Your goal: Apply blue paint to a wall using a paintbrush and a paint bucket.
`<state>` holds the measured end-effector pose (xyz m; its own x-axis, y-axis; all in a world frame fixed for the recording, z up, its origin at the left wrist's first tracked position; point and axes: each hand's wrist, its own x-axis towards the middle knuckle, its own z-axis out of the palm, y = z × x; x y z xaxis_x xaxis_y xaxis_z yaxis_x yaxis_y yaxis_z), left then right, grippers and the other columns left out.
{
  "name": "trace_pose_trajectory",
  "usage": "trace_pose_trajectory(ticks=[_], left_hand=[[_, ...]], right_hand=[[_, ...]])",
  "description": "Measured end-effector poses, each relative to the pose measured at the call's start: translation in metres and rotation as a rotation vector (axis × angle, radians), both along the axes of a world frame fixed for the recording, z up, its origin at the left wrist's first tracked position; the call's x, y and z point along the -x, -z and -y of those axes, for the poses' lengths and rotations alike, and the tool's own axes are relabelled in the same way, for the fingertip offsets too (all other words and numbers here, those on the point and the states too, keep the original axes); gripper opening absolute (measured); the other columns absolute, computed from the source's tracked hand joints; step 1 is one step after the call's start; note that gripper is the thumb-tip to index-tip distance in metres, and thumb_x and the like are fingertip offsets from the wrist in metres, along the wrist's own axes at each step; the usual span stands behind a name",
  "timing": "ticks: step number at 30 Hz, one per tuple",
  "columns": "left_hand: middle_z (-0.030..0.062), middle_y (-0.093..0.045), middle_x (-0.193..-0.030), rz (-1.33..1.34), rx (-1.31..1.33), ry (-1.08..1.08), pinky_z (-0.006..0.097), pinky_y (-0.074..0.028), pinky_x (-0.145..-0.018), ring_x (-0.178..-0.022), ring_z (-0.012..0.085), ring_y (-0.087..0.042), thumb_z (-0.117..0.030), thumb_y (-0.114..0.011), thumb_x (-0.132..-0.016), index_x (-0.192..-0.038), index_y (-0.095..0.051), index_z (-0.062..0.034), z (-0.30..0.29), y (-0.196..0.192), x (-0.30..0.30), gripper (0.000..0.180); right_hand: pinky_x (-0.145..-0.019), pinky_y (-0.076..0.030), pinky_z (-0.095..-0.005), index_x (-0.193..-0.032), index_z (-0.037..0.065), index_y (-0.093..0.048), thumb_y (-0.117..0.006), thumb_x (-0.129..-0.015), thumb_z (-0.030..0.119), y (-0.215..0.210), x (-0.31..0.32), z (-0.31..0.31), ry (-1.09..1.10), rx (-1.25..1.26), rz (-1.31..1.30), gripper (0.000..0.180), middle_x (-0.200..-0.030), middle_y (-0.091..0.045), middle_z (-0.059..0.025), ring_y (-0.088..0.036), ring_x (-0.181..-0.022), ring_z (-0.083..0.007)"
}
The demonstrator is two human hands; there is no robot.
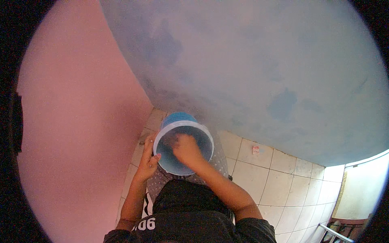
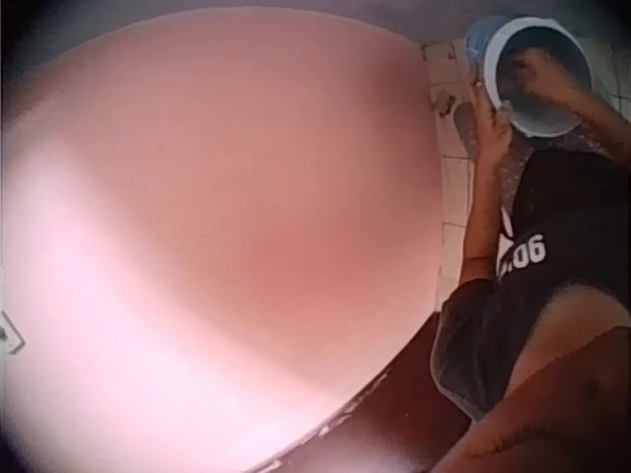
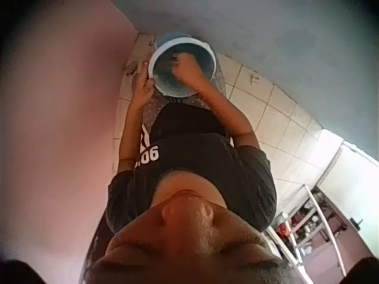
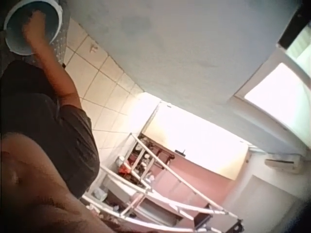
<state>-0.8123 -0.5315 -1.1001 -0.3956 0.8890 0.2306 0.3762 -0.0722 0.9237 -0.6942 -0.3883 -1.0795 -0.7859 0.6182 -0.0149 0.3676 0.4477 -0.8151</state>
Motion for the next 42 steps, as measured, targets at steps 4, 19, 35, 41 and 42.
trace_pose_trajectory(ticks=[4, 19, 35, 41, 42], left_hand=[[0.0164, -0.033, -0.145, -0.094, 0.027, 0.085, 0.043, -0.022, -0.113, -0.136, 0.0316, -0.031, -0.023, -0.054, -0.082, -0.146, -0.037, -0.0072, -0.002, -0.009, 0.006, 0.069], [0.0153, -0.032, -0.145, -0.014, 0.059, 0.181, 0.046, -0.022, -0.113, -0.136, 0.0324, -0.03, -0.021, -0.055, -0.081, -0.147, -0.036, -0.0103, -0.008, -0.021, 0.009, 0.07], [0.0151, -0.054, -0.127, 0.805, 0.031, -0.406, 0.044, -0.041, -0.098, -0.115, 0.0281, -0.053, -0.03, -0.037, -0.101, -0.136, -0.041, -0.0032, 0.003, 0.11, 0.04, 0.044], [0.0132, -0.056, -0.118, 1.028, 0.092, -0.588, 0.044, -0.051, -0.076, -0.104, 0.0258, -0.056, -0.033, -0.037, -0.101, -0.126, -0.046, -0.0053, 0.002, 0.141, 0.053, 0.039], [0.0124, -0.055, -0.12, 0.964, 0.094, -0.552, 0.044, -0.051, -0.075, -0.103, 0.025, -0.056, -0.033, -0.038, -0.1, -0.128, -0.045, -0.0053, -0.002, 0.14, 0.054, 0.039]], right_hand=[[-0.07, -0.051, -0.0388, -0.093, 0.0, -0.069, -0.066, -0.079, 0.011, -0.014, -0.026, -0.015, -0.024, 0.089, -0.015, 0.018, -0.085, -0.068, -0.0193, -0.067, -0.081, -0.0338], [-0.07, -0.052, -0.043, -0.094, 0.003, -0.069, -0.066, -0.076, 0.01, -0.042, -0.072, 0.003, -0.295, -0.144, 0.204, 0.019, -0.086, -0.066, -0.0229, -0.065, -0.081, -0.0381], [-0.045, -0.028, -0.0213, -0.098, -0.004, -0.066, -0.068, -0.08, 0.006, -0.037, -0.162, -0.041, 0.115, 0.706, -0.289, 0.021, -0.075, -0.063, -0.0063, -0.052, -0.057, -0.0105], [-0.046, -0.028, -0.0209, -0.103, -0.004, -0.062, -0.07, -0.082, 0.013, -0.031, -0.135, -0.047, 0.141, 0.826, -0.426, 0.028, -0.073, -0.061, -0.0056, -0.051, -0.058, -0.0111], [-0.049, -0.032, -0.0216, -0.103, -0.003, -0.063, -0.07, -0.082, 0.014, -0.034, -0.135, -0.05, 0.13, 0.805, -0.41, 0.027, -0.074, -0.061, -0.0046, -0.052, -0.06, -0.0108]])
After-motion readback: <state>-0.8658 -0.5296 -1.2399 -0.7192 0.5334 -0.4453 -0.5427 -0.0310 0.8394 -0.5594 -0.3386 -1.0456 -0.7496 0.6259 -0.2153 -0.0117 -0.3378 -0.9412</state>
